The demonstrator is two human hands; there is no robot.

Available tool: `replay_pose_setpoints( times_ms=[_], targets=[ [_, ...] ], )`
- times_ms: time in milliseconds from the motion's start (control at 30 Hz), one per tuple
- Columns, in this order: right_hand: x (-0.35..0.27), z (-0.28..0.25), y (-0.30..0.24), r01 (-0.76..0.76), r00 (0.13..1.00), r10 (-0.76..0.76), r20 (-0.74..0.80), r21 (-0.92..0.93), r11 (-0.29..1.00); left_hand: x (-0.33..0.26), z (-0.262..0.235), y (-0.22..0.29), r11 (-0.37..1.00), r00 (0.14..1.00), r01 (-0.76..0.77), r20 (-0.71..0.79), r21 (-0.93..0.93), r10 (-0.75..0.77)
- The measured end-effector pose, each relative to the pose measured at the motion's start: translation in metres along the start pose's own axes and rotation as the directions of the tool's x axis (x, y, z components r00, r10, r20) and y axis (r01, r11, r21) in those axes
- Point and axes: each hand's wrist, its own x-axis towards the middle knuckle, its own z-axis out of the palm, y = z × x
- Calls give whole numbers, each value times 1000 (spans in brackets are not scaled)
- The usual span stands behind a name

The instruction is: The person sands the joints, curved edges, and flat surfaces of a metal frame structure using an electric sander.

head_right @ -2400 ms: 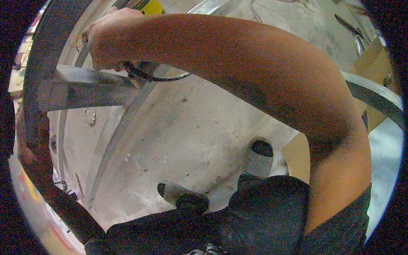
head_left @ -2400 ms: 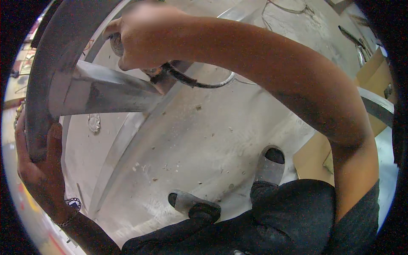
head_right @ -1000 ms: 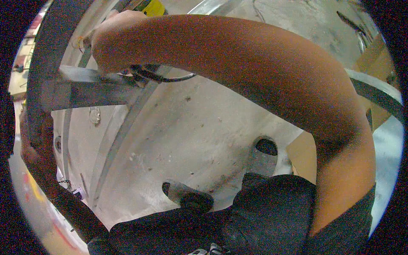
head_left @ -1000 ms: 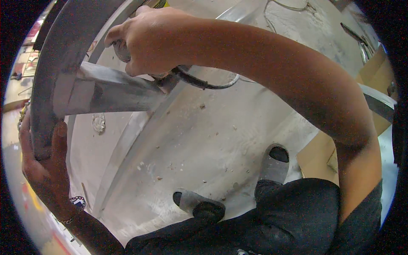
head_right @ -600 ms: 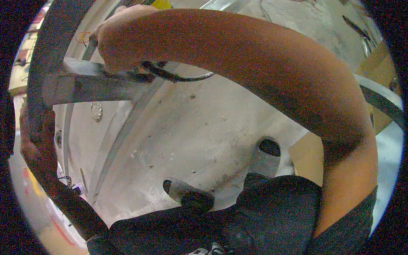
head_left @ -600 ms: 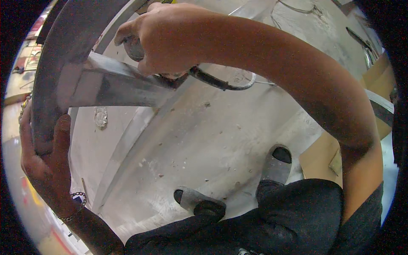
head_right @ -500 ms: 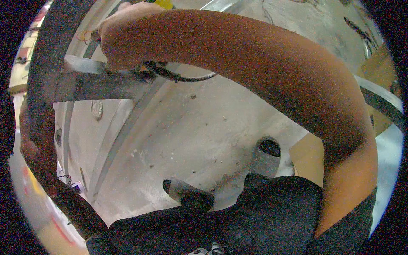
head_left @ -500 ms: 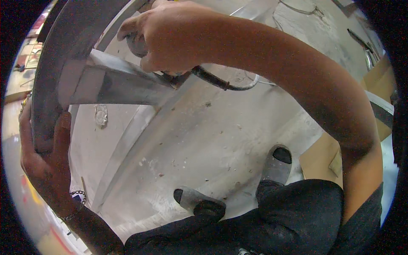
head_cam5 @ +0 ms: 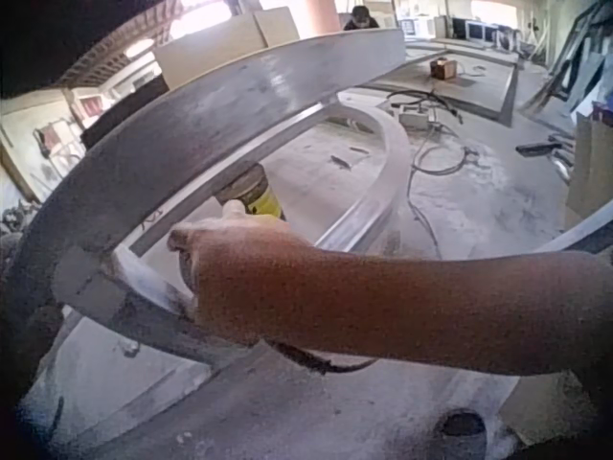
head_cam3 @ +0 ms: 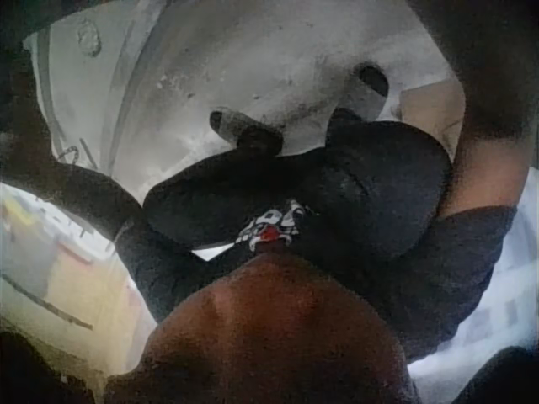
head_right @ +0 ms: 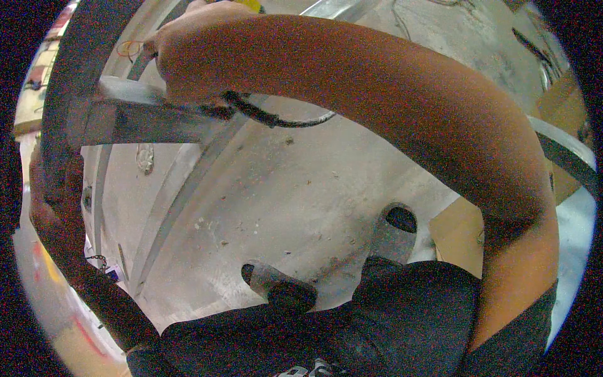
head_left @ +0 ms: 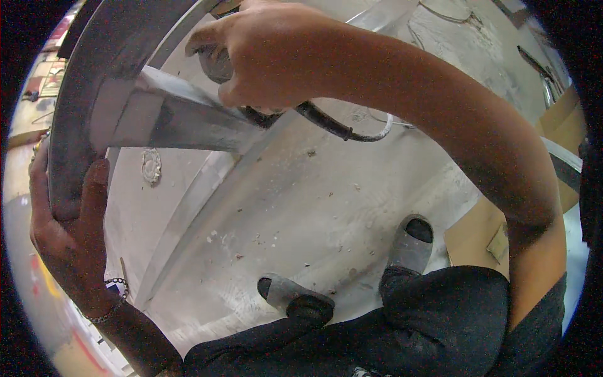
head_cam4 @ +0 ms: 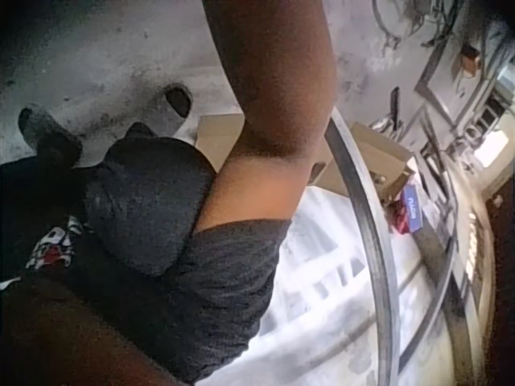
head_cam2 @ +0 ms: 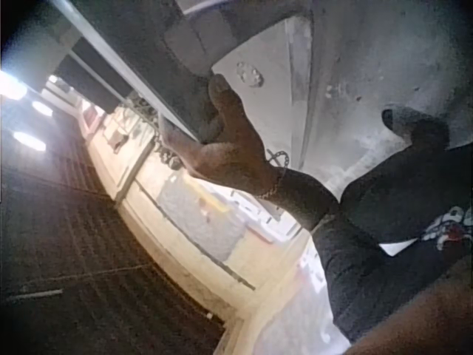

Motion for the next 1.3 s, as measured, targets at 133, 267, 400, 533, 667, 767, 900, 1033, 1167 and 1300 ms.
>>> replay_pose_setpoints(
  times_ms=[133, 267, 400, 533, 667, 767, 900, 1033, 1167, 1300],
  targets=[
    [25, 52, 24, 406, 889, -241, -389, 429, 807, 1, 1, 0, 1000, 1000, -22, 5, -13, 22],
    [7, 23, 27, 129, 991, -113, -66, 336, 933, 0, 0, 0, 999, 1000, 20, 6, 24, -20],
    [-30, -14, 10, 70, 995, -49, -86, 268, 961, 0, 1, 0, 1000, 1000, -9, 0, -14, 9],
    [-14, -1, 2, -58, 983, 100, -151, 263, 963, 0, 0, 0, 1000, 1000, -6, -6, -5, 6],
    [14, 18, 19, 298, 941, -97, -323, 662, 687, 0, -1, 0, 1000, 1000, 3, 0, -13, -3],
    [10, 8, 27, 189, 973, -79, -219, 544, 818, 1, 0, 1, 1000, 1000, -16, -10, -2, 16],
    [-11, -9, 8, 4, 958, 70, -277, 257, 967, 1, 1, 1, 1000, 1000, -9, -3, 5, 9],
    [-32, -23, 7, 4, 978, 45, -202, 237, 972, -1, -1, 1, 1000, 1000, 3, -8, 17, -3],
    [-51, -17, 8, -12, 959, 89, -270, 275, 961, -1, 0, -1, 1000, 1000, 21, -4, -12, -21],
    [-32, 9, 16, 116, 927, 20, -375, 336, 935, 2, 1, -1, 999, 1000, 17, 5, -52, -17]
  ],
)
